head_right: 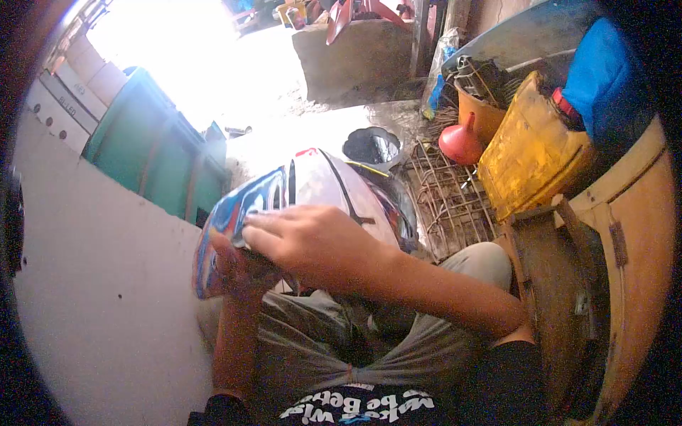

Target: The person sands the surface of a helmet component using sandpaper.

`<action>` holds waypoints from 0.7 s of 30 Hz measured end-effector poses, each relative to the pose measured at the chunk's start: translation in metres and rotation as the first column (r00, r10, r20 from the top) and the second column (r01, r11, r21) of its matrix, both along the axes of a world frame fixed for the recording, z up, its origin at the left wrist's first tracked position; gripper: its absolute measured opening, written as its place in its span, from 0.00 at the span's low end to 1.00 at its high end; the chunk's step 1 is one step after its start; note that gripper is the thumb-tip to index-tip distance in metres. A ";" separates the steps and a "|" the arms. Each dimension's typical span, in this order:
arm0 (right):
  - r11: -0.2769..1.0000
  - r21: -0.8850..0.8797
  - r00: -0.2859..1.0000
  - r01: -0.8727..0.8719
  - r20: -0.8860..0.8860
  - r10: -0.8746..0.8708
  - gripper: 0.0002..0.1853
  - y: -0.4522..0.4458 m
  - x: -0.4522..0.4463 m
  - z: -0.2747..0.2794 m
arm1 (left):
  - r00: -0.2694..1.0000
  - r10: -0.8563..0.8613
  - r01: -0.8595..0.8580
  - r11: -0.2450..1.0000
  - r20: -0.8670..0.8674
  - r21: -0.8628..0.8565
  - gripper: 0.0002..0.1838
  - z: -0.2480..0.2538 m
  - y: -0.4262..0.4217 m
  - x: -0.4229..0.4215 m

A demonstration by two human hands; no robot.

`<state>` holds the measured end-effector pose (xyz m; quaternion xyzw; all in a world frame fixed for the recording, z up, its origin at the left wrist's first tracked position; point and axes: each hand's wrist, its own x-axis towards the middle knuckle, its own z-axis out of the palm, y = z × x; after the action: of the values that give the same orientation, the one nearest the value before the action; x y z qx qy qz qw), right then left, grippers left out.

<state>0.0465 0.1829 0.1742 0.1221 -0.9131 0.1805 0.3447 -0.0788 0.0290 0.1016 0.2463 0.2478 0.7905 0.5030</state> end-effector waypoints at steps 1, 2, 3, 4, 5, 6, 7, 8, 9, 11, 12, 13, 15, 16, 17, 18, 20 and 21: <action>1.000 -0.003 1.000 0.002 0.004 -0.002 0.15 0.001 0.000 -0.001 | 0.990 -0.119 0.106 0.983 0.080 0.150 0.57 -0.001 0.007 -0.002; 0.998 -0.032 0.993 0.060 0.102 -0.056 0.16 0.012 -0.002 -0.007 | 0.957 -0.254 0.208 0.935 0.137 0.286 0.60 -0.002 0.015 -0.004; 0.992 -0.053 0.974 0.118 0.199 -0.105 0.16 0.025 -0.007 -0.016 | 0.983 -0.161 0.138 0.966 0.088 0.219 0.61 -0.001 0.015 -0.002; 0.989 -0.109 0.980 0.102 0.181 -0.081 0.17 0.028 -0.010 -0.019 | 0.990 -0.113 0.094 0.975 0.089 0.202 0.62 -0.004 0.012 0.000; 0.996 -0.088 0.990 0.026 0.143 -0.013 0.17 0.022 -0.007 -0.021 | 0.994 -0.066 0.048 0.982 0.088 0.184 0.63 -0.006 0.009 0.003; 0.997 -0.059 0.993 -0.053 0.106 0.059 0.17 0.010 -0.006 -0.018 | 0.988 -0.064 0.032 0.975 0.141 0.218 0.64 -0.014 0.004 0.004; 0.991 -0.033 0.988 -0.130 0.075 0.132 0.17 -0.003 -0.003 -0.016 | 0.978 -0.063 0.013 0.969 0.198 0.246 0.64 -0.018 -0.003 0.009; 0.985 -0.063 0.976 -0.164 0.138 0.171 0.16 -0.016 -0.001 -0.008 | 0.981 0.157 -0.164 0.985 0.112 0.059 0.64 -0.018 -0.012 0.017; 0.988 -0.069 0.972 -0.136 0.182 0.146 0.16 -0.015 -0.003 -0.013 | 0.970 0.230 -0.233 0.972 0.081 0.023 0.64 -0.016 -0.013 0.023; 0.995 -0.075 0.959 -0.071 0.270 0.089 0.15 -0.003 -0.014 -0.031 | 0.932 0.362 -0.361 0.932 0.013 -0.041 0.64 -0.014 -0.013 0.034; 1.000 0.000 0.928 0.005 0.373 -0.005 0.14 0.009 -0.020 -0.029 | 0.934 0.352 -0.353 0.936 0.065 0.006 0.62 -0.019 -0.013 0.038; 0.995 0.037 0.893 0.096 0.438 -0.102 0.15 0.013 -0.016 -0.024 | 0.934 0.337 -0.345 0.937 0.117 0.053 0.61 -0.024 -0.013 0.043; 0.997 0.073 0.965 -0.004 0.263 -0.015 0.15 -0.002 -0.010 -0.043 | 0.923 0.196 -0.280 0.932 0.332 0.228 0.56 -0.039 -0.010 0.048; 0.988 0.034 0.939 -0.153 0.317 0.135 0.15 -0.013 -0.003 -0.033 | 0.932 0.276 -0.320 0.930 0.234 0.180 0.56 -0.045 -0.011 0.047; 0.963 -0.025 0.919 -0.267 0.293 0.262 0.15 -0.020 -0.001 -0.031 | 0.939 0.198 -0.263 0.940 0.280 0.216 0.56 -0.049 -0.012 0.048; 0.970 -0.022 0.920 -0.243 0.310 0.238 0.15 -0.018 -0.001 -0.031 | 0.941 0.119 -0.205 0.945 0.317 0.253 0.57 -0.047 -0.013 0.049; 0.993 0.043 0.924 -0.113 0.371 0.089 0.15 -0.003 -0.008 -0.033 | 0.936 0.122 -0.200 0.956 0.330 0.213 0.59 -0.040 -0.012 0.049; 0.994 0.112 0.915 -0.003 0.402 -0.043 0.15 0.010 -0.011 -0.042 | 0.934 0.335 -0.336 0.942 0.124 -0.017 0.60 -0.040 -0.009 0.048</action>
<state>0.0353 0.1928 0.1325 0.0918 -0.9742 0.1477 0.1435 -0.0305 0.0196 0.0617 0.1514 0.2523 0.8792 0.3747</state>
